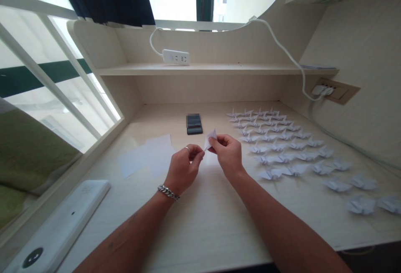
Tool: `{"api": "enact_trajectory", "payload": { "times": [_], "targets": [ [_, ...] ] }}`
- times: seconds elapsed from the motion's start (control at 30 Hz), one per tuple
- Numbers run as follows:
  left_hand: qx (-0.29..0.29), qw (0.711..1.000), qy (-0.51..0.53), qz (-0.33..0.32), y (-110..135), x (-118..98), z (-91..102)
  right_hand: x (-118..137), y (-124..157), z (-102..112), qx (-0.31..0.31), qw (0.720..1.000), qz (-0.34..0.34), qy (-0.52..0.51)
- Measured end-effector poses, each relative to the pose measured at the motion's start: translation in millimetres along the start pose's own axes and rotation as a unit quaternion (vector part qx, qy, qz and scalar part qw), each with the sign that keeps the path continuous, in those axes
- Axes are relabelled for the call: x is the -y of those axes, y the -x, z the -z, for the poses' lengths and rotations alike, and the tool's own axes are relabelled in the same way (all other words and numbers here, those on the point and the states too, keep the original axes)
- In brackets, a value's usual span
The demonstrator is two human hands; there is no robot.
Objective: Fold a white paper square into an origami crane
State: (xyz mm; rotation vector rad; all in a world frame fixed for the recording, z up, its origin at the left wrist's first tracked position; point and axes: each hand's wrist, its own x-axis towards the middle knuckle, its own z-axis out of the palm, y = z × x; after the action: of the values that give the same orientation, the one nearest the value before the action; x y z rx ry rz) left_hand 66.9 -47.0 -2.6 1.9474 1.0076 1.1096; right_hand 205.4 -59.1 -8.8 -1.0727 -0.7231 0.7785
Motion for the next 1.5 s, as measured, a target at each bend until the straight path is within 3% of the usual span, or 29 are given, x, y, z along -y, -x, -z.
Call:
{"api": "enact_trajectory", "payload": {
  "times": [0.3,0.6,0.83,1.03,1.13,1.3,1.5],
  "targets": [
    [-0.01,0.997,0.071,0.01,0.8,7.6,-2.2,0.2,1.5,-0.8,-0.012,0.999,0.013,-0.033],
    [-0.001,1.0,0.013,0.007,2.0,0.9,-0.1,1.8,5.0,-2.3,-0.014,0.999,0.027,-0.012],
    [0.059,0.989,0.101,0.089,-2.3,3.6,-0.4,0.5,9.6,-3.9,0.009,0.996,0.084,0.038],
    [0.098,0.969,0.184,0.13,-4.6,3.6,-1.3,1.2,3.0,-1.1,-0.011,0.999,0.052,-0.008],
    [0.09,0.963,0.203,0.154,-5.0,2.5,-1.2,1.3,3.3,-1.4,-0.003,0.999,0.043,-0.009],
    [0.094,0.969,0.181,0.143,-5.7,2.4,-0.6,0.1,7.1,-3.8,0.026,0.999,0.038,0.008],
    [0.096,0.954,0.226,0.17,-4.5,0.3,-0.2,0.9,0.9,0.2,0.009,1.0,0.011,-0.013]
  ]
}}
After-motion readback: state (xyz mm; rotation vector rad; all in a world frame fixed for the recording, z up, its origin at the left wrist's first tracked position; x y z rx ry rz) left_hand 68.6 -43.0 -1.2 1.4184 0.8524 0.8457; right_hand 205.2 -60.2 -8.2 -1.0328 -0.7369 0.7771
